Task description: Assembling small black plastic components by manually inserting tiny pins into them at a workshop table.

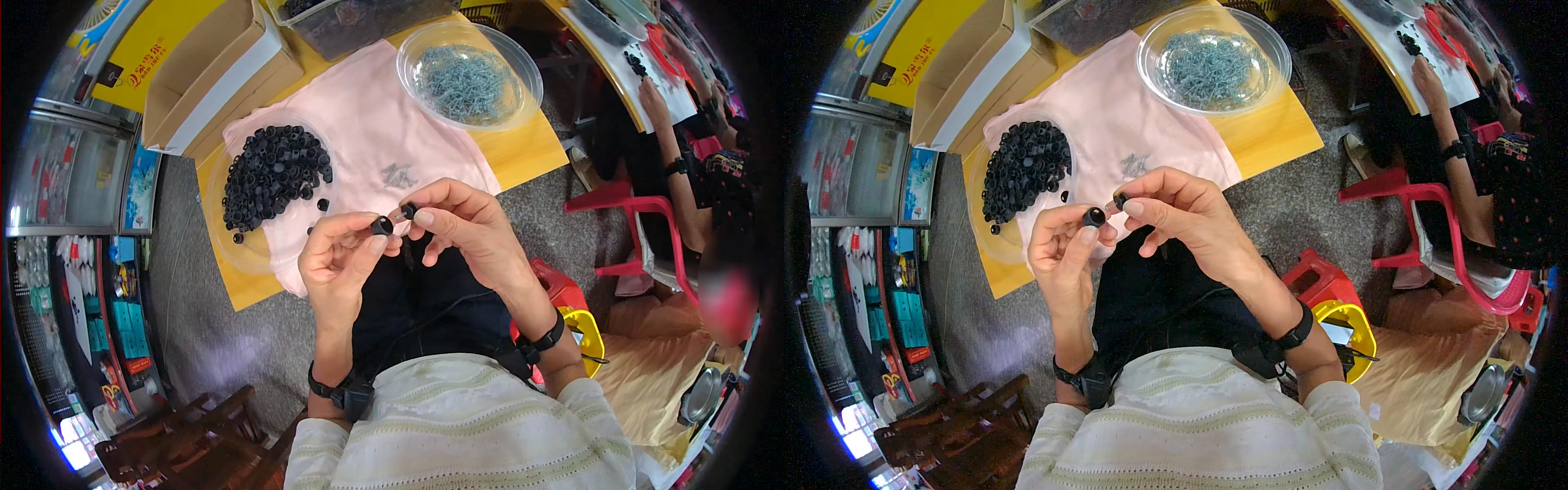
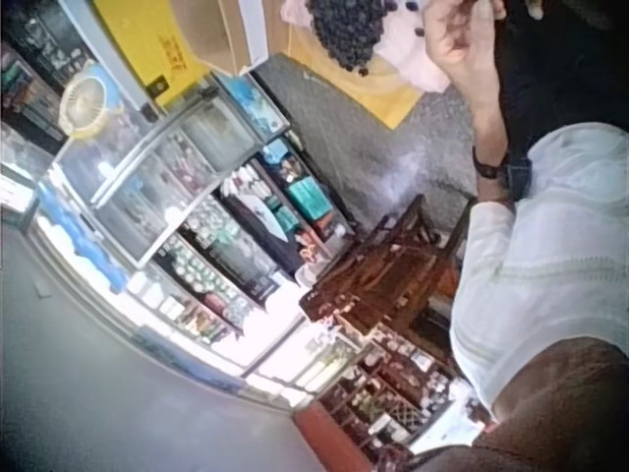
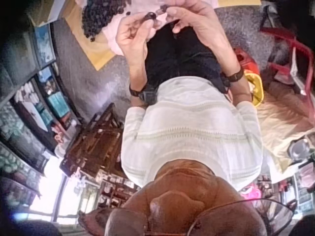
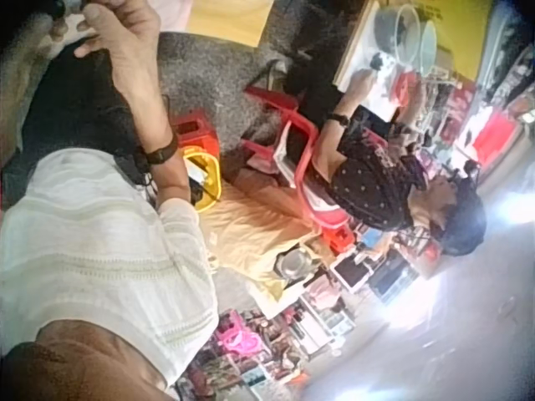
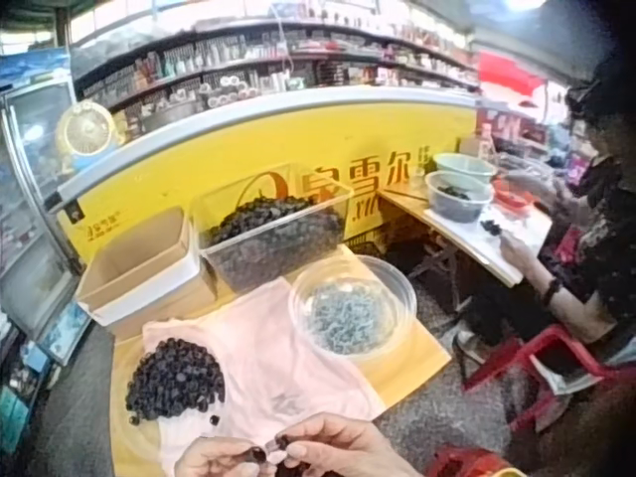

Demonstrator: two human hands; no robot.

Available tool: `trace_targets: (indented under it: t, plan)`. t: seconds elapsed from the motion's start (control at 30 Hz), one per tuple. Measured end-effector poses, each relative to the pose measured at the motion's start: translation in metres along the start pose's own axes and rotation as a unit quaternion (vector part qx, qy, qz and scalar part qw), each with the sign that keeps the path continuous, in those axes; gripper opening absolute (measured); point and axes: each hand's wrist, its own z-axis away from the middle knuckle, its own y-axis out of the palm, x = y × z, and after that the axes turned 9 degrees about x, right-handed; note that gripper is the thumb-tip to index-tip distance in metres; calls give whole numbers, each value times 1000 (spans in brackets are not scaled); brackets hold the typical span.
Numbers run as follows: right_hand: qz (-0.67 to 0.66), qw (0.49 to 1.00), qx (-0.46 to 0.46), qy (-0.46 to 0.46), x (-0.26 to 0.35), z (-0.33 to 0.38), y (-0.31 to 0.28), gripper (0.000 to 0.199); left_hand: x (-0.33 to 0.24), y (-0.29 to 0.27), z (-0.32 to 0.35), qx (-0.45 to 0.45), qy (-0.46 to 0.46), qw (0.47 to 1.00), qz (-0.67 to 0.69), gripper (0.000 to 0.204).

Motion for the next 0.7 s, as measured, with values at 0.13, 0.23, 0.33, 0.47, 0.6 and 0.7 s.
trace_targets:
  t: [0.13, 0.23, 0.33, 0.47, 0.6, 0.7]
  plan:
    - [1, 1000, 0, -8, 1, -1, -1, 21, 0, 6, -3, -25, -11, 1000, -15, 22]
    - [6, 1000, 0, -4, 1, -1, -1, 22, -1, 6, -3, -32, -19, 999, -17, 23]
    - [-6, 1000, 5, -5, -1, -2, -3, 23, -1, 7, -4, -38, -16, 999, -17, 23]
    - [-3, 1000, 1, -12, -1, -1, -3, 22, -3, 9, -4, -33, -13, 999, -26, 22]
    - [79, 996, -19, -36, 5, 0, 6, 21, 2, 5, -4, -19, -16, 1000, -4, 23]
    - [207, 975, -26, -83, 9, 2, 16, 21, 5, -2, -3, -13, -7, 997, 74, 21]
